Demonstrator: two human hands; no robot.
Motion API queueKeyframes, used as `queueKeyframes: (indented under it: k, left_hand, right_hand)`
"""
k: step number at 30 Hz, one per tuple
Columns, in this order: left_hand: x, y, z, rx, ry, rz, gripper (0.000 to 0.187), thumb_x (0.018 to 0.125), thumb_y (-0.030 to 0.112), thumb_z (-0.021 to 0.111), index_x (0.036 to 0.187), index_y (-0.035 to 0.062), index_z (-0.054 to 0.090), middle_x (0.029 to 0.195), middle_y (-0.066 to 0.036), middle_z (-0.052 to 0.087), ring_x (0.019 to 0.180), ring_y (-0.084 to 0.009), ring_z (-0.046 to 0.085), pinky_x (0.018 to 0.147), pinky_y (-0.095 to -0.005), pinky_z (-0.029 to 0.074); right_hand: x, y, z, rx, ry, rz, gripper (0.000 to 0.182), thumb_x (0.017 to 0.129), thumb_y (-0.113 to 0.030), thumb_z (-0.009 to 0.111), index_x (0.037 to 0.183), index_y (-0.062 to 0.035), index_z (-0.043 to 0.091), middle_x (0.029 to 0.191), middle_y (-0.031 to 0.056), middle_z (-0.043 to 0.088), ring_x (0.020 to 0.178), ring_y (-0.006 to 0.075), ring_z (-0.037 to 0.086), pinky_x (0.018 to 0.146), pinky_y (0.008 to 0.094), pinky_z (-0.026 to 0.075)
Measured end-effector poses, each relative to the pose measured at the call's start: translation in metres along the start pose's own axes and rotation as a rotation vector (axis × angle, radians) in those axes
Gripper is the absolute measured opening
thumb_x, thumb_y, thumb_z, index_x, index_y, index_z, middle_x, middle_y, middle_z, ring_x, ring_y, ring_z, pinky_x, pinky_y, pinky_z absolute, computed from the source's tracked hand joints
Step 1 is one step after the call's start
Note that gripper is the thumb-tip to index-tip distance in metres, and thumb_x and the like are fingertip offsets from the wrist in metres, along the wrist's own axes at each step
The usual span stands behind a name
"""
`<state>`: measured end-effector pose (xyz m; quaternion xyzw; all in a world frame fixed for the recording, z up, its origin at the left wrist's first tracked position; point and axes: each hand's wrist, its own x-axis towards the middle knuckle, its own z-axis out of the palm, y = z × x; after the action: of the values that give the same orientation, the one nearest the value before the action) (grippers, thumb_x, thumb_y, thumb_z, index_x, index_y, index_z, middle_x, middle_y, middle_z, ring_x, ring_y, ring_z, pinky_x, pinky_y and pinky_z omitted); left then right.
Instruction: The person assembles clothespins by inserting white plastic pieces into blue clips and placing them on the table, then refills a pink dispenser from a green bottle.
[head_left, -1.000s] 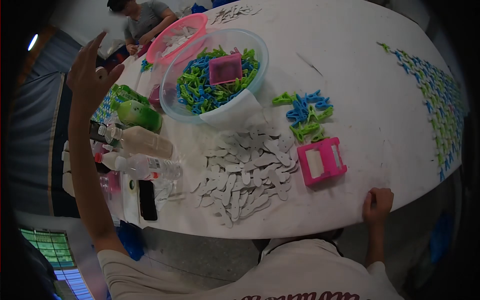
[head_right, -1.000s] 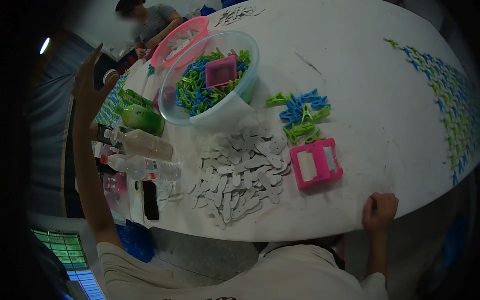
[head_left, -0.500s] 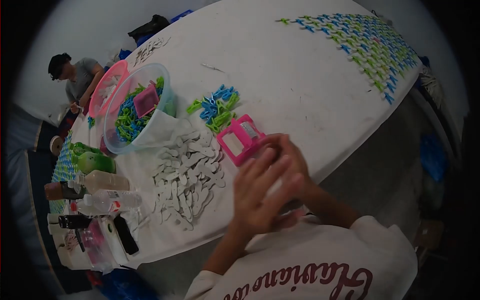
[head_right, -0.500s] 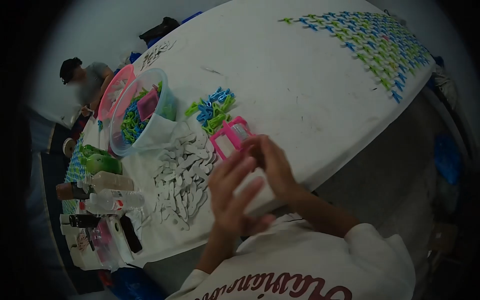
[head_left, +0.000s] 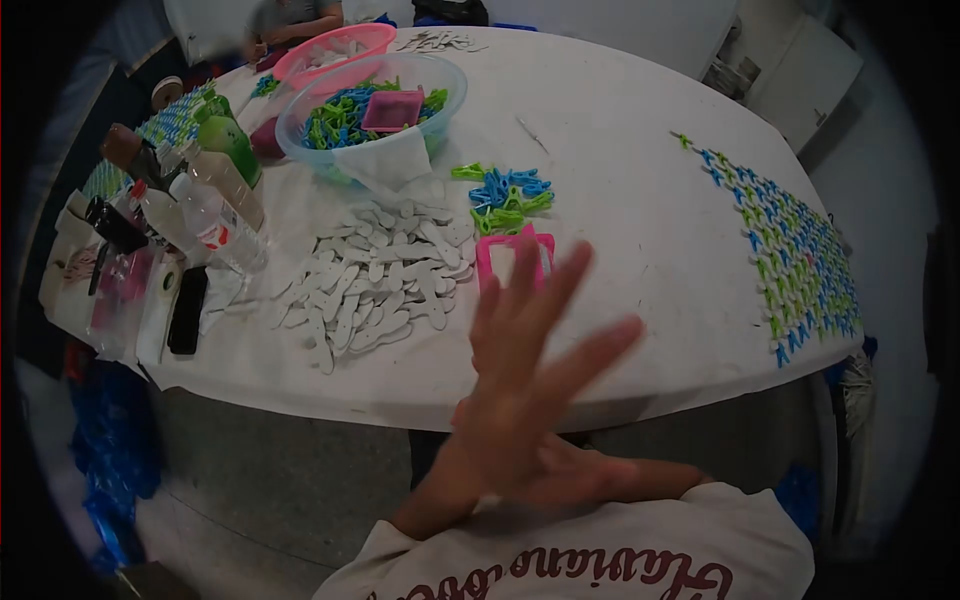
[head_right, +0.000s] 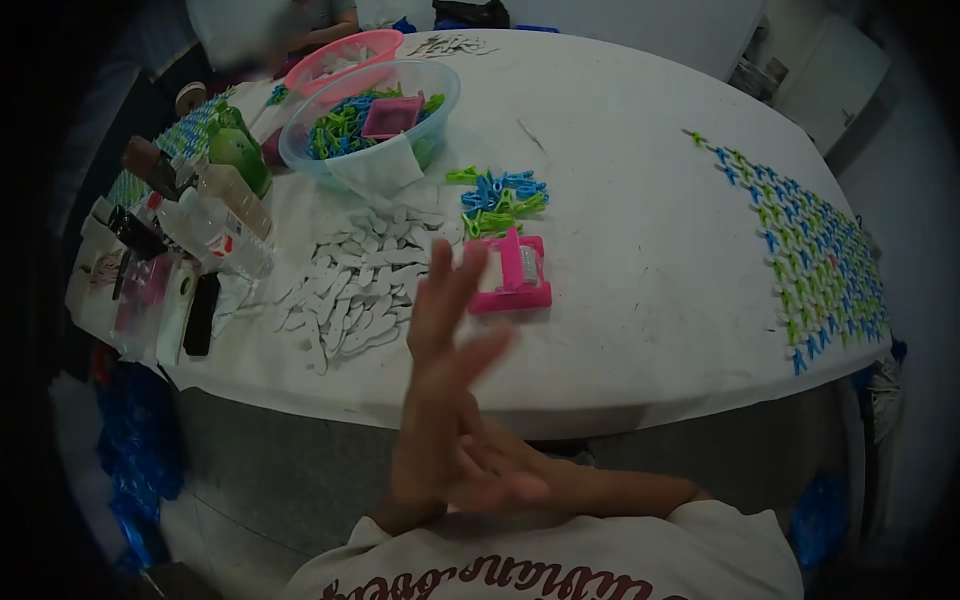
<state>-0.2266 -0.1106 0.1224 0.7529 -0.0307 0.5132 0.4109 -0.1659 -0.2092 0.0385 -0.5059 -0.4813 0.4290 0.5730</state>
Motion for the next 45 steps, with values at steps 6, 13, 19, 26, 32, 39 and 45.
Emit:
queueKeyframes:
  k: [6,13,19,26,32,39,45]
  left_hand:
    - [0.032,-0.101,-0.066,0.266,0.255,-0.029,0.03,0.098,0.017,0.062,0.121,-0.0011,0.062,0.118,-0.017,0.067,0.108,-0.0242,0.063,0.097,-0.0356,0.046]
    - [0.058,-0.239,-0.046,0.353,-0.253,-0.141,0.016,0.089,0.012,0.071,0.103,0.0044,0.07,0.081,-0.009,0.066,0.076,-0.0212,0.062,0.075,-0.0342,0.05]
    - [0.031,-0.246,-0.019,0.502,-0.495,0.04,0.034,0.083,0.017,0.074,0.117,0.0142,0.071,0.113,-0.007,0.067,0.108,-0.029,0.058,0.093,-0.0424,0.047]
    - [0.032,-0.221,-0.003,0.315,-0.684,0.061,0.045,0.086,0.046,0.064,0.122,0.0199,0.072,0.138,-0.012,0.057,0.126,-0.0375,0.046,0.108,-0.0488,0.036]
    - [0.027,-0.245,-0.015,0.185,-0.641,0.029,0.042,0.083,0.051,0.066,0.1,0.015,0.078,0.132,-0.011,0.06,0.125,-0.0362,0.046,0.109,-0.0487,0.034]
    - [0.033,-0.244,-0.03,0.336,-0.671,-0.07,0.032,0.079,0.042,0.076,0.079,0.0104,0.075,0.121,-0.008,0.064,0.119,-0.0351,0.048,0.104,-0.0468,0.038]
    - [0.04,-0.24,-0.046,0.574,-0.617,-0.132,0.036,0.073,0.035,0.084,0.099,0.0122,0.076,0.118,-0.006,0.064,0.119,-0.031,0.049,0.103,-0.0456,0.038]
  right_hand:
    - [0.016,-0.02,-0.029,-0.261,0.097,-0.28,0.042,0.106,-0.033,0.047,0.132,0.0008,0.052,0.105,0.0138,0.061,0.088,0.0191,0.06,0.083,0.035,0.048]
    - [0.098,0.017,-0.224,-0.694,0.739,-0.571,0.018,0.102,-0.015,0.055,0.103,-0.0016,0.068,0.084,0.0096,0.066,0.071,0.0161,0.061,0.065,0.0293,0.048]
    - [0.115,0.073,-0.26,-0.79,0.866,-0.377,0.017,0.099,-0.014,0.057,0.104,-0.0025,0.067,0.084,0.0097,0.064,0.064,0.0161,0.057,0.062,0.0314,0.048]
    - [0.122,0.077,-0.264,-0.79,0.738,-0.279,0.016,0.098,-0.015,0.058,0.1,-0.0016,0.067,0.087,0.0097,0.066,0.064,0.0178,0.059,0.062,0.0315,0.049]
    - [0.125,0.081,-0.261,-0.796,0.722,-0.26,0.018,0.098,-0.016,0.058,0.099,-0.0012,0.067,0.087,0.0095,0.066,0.064,0.0173,0.059,0.062,0.0309,0.05]
    - [0.125,0.08,-0.26,-0.798,0.653,-0.195,0.016,0.096,-0.015,0.061,0.1,-0.0007,0.067,0.087,0.0092,0.065,0.066,0.0169,0.059,0.064,0.0303,0.05]
    - [0.121,0.075,-0.256,-0.861,0.606,-0.118,0.016,0.094,-0.013,0.064,0.105,-0.0014,0.066,0.089,0.0082,0.063,0.069,0.0161,0.059,0.065,0.0304,0.05]
